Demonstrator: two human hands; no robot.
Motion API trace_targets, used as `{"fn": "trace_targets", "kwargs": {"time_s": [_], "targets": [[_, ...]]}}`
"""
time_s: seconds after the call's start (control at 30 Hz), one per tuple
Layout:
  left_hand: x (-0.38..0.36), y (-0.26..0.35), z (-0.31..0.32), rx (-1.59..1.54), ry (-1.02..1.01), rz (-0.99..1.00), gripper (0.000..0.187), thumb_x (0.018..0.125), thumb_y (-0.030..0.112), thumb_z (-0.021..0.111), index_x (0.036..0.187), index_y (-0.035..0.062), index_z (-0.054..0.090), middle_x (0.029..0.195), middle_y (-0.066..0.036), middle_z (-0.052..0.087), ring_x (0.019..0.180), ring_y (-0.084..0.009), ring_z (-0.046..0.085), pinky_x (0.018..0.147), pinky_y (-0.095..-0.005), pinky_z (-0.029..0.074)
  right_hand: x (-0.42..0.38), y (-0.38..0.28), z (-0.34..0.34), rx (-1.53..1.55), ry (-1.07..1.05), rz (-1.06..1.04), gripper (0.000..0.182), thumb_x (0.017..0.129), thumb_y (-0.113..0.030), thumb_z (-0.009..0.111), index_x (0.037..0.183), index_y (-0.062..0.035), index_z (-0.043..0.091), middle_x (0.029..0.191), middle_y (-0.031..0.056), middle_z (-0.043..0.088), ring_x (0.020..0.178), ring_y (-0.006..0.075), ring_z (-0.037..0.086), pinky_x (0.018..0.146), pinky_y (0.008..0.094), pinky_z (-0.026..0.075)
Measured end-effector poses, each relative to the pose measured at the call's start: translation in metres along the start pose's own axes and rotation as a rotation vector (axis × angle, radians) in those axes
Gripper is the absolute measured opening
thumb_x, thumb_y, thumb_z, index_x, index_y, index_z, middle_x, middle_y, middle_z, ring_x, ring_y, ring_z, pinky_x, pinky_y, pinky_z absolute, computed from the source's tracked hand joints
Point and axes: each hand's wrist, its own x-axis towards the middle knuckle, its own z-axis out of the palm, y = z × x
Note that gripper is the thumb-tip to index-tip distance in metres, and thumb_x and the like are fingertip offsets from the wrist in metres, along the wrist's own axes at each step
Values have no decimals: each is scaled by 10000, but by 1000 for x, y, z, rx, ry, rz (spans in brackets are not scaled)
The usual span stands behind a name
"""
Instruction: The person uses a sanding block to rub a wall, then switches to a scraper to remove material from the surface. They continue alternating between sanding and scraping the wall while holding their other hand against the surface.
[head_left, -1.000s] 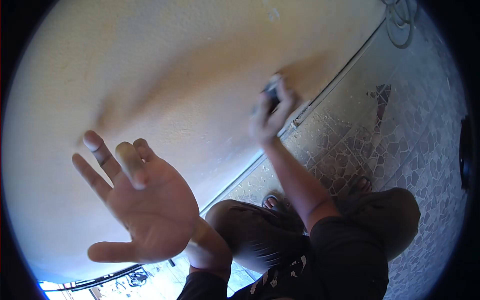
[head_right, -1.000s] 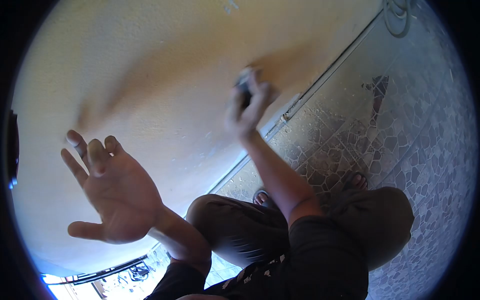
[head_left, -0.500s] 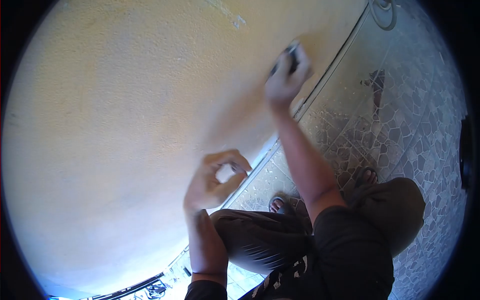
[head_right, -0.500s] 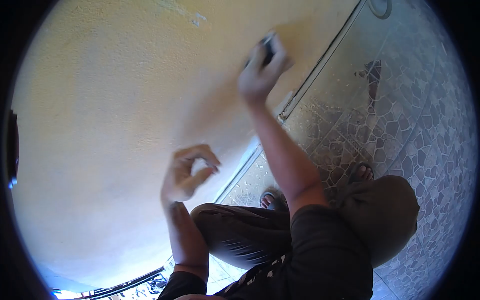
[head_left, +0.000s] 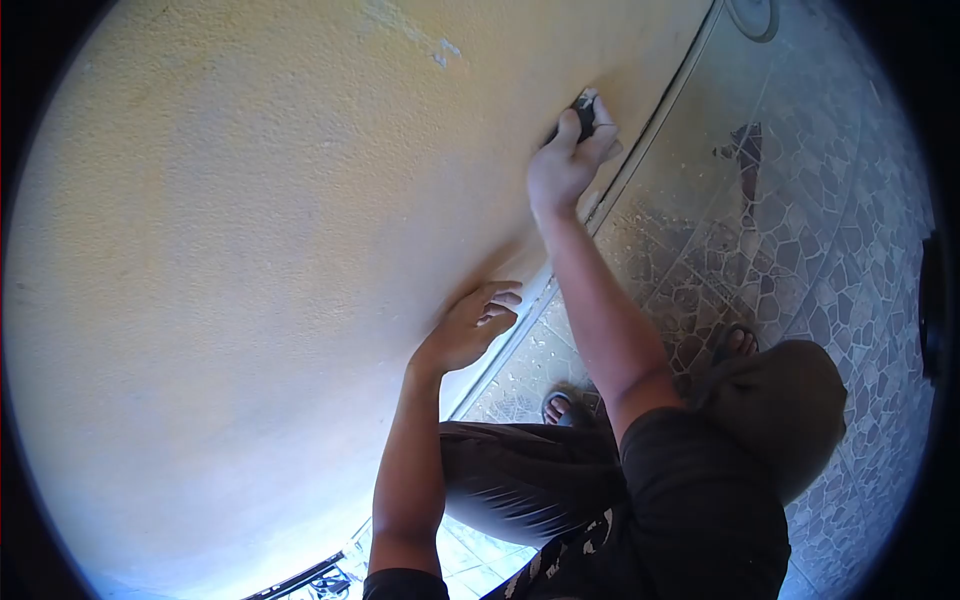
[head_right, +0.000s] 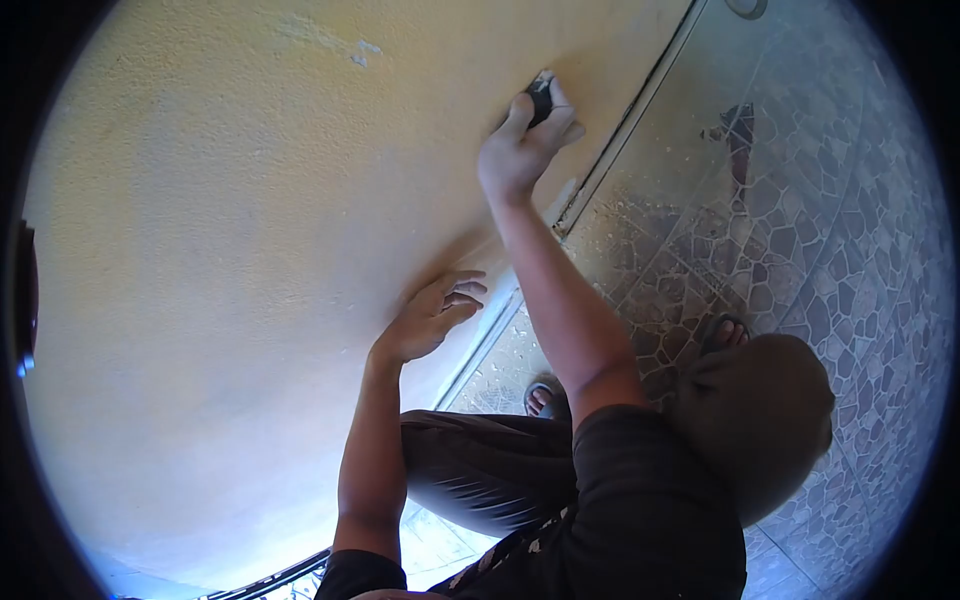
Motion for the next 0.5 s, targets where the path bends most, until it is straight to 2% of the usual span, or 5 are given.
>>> {"fn": "trace_targets", "kwargs": {"time_s": [0.17,0.27,0.37,0.43,0.5], "targets": [[-2,-4,-10,107,-174,-14,431,959,212,619,1310,-33,562,1166,-173,668,1124,-249,618,1003,-374,471,-103,32,-32,-244,-237,-610,385,963,-159,526,1300,19,467,1090,258,479,924,364,476,925,556,356],[-9,23,-5,573,-314,-241,376,959,240,625,1217,-32,637,1121,-186,690,1069,-262,653,972,-382,494,-117,79,-52,-249,-296,-560,446,937,-191,576,1298,44,460,1045,254,528,889,364,480,908,553,359],[-13,42,13,390,396,257,337,837,188,755,1100,-12,691,1081,-187,701,1015,-292,674,924,-391,526,-42,52,-27,-142,-131,-486,397,955,-181,569,1257,58,471,1077,275,497,940,350,464,881,516,372],[-16,55,9,698,831,726,319,798,157,787,1080,30,706,1117,-157,691,1093,-311,641,968,-456,492,-12,37,-13,-114,-10,-453,376,964,-170,561,1242,67,472,1061,271,489,942,343,456,867,490,376],[-35,65,3,988,1227,807,333,816,52,747,1143,69,688,1233,-148,633,1274,-354,515,1113,-565,341,-7,31,-5,-310,51,-363,262,1007,-132,516,1177,54,445,1065,199,467,928,244,477,845,369,430]]}}
